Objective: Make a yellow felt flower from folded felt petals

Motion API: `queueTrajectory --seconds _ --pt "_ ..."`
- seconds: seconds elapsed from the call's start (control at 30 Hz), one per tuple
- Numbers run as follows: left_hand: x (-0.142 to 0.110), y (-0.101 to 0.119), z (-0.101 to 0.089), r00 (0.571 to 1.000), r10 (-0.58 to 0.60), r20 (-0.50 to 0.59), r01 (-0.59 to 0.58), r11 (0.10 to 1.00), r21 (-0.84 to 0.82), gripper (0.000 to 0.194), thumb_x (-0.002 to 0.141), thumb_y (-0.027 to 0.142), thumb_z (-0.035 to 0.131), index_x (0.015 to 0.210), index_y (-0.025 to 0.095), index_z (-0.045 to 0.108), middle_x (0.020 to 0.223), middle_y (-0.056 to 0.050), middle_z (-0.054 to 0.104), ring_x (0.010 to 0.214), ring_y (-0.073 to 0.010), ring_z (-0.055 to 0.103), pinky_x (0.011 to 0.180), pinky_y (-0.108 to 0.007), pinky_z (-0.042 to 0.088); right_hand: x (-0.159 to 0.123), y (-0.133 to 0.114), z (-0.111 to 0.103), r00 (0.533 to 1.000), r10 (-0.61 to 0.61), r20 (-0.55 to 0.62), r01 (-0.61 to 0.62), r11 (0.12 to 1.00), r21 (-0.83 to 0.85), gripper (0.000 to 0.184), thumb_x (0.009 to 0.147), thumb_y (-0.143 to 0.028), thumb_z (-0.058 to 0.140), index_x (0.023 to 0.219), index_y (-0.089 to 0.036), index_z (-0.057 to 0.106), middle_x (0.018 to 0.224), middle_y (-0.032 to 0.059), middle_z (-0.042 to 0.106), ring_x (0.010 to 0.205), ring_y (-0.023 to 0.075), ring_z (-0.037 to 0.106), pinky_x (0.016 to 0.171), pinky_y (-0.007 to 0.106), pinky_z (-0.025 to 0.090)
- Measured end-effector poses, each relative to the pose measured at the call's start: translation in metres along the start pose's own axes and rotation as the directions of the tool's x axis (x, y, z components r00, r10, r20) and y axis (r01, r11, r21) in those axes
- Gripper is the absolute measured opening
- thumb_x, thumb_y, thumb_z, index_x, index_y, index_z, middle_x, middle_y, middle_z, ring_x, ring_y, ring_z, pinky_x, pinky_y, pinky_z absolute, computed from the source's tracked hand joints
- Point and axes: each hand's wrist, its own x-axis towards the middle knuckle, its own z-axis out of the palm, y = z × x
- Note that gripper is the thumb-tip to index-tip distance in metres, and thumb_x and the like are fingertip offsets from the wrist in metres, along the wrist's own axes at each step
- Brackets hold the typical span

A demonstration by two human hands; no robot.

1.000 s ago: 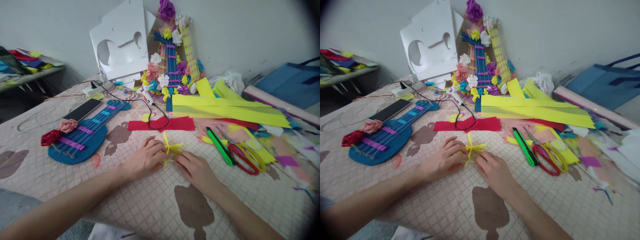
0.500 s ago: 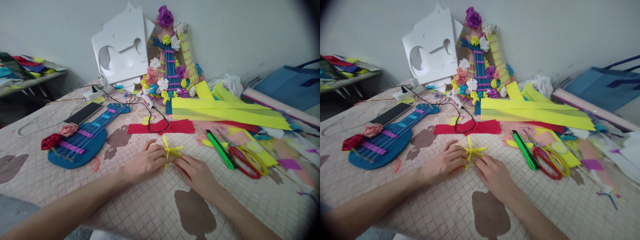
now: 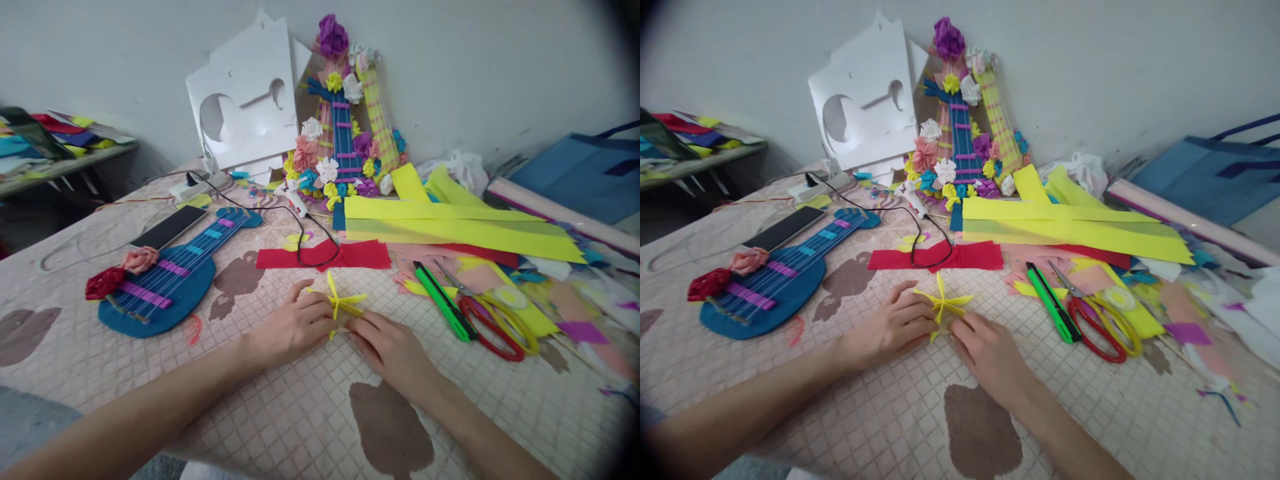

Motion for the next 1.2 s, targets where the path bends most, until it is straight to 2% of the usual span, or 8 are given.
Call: queueTrajectory --seconds 0.27,0.67,0.93,1.2 --pt "0.000 0.000 -0.001 1.000 -0.004 -0.008 0.004 1.000 0.005 0.016 0.093 0.018 0.046 0.098 0.022 0.061 0.094 0.000 0.065 0.100 -0.0147 0.054 0.109 -0.046 0.021 0.001 -0.005 0.002 0.999 0.035 -0.016 -0.034 0.998 0.055 0.011 0.091 -0.018 0.043 0.099 -0.020 0.050 0.091 0.0055 0.059 0.078 0.0181 0.060 0.067 0.033 0.052" --pt "0.000 -0.001 0.000 1.000 -0.016 0.000 0.016 1.000 -0.019 0.017 0.094 0.021 0.045 0.096 0.022 0.062 0.092 0.000 0.064 0.100 -0.0148 0.054 0.108 -0.046 0.023 0.011 -0.011 0.015 0.995 0.032 -0.098 -0.023 0.995 0.092 0.015 0.083 -0.014 0.054 0.096 -0.019 0.047 0.090 0.0060 0.056 0.085 0.0212 0.056 0.070 0.035 0.051" --pt "0.000 0.001 -0.003 1.000 -0.023 0.020 0.023 0.999 -0.023 0.019 0.095 0.020 0.042 0.101 0.022 0.061 0.093 0.000 0.065 0.099 -0.0146 0.054 0.109 -0.046 0.021 0.011 -0.006 0.018 0.992 -0.024 -0.123 0.028 0.999 0.032 0.004 0.089 -0.016 0.048 0.090 -0.019 0.050 0.088 0.0054 0.056 0.082 0.0189 0.056 0.069 0.032 0.050" --pt "-0.001 0.001 -0.001 0.999 -0.028 0.017 0.029 0.999 -0.022 0.016 0.094 0.021 0.045 0.098 0.022 0.060 0.091 0.001 0.065 0.099 -0.0146 0.055 0.110 -0.047 0.020 0.013 -0.009 0.014 0.989 -0.041 -0.140 0.041 0.999 0.001 0.011 0.092 -0.020 0.044 0.085 -0.019 0.052 0.083 0.0047 0.056 0.079 0.0182 0.056 0.066 0.030 0.049"
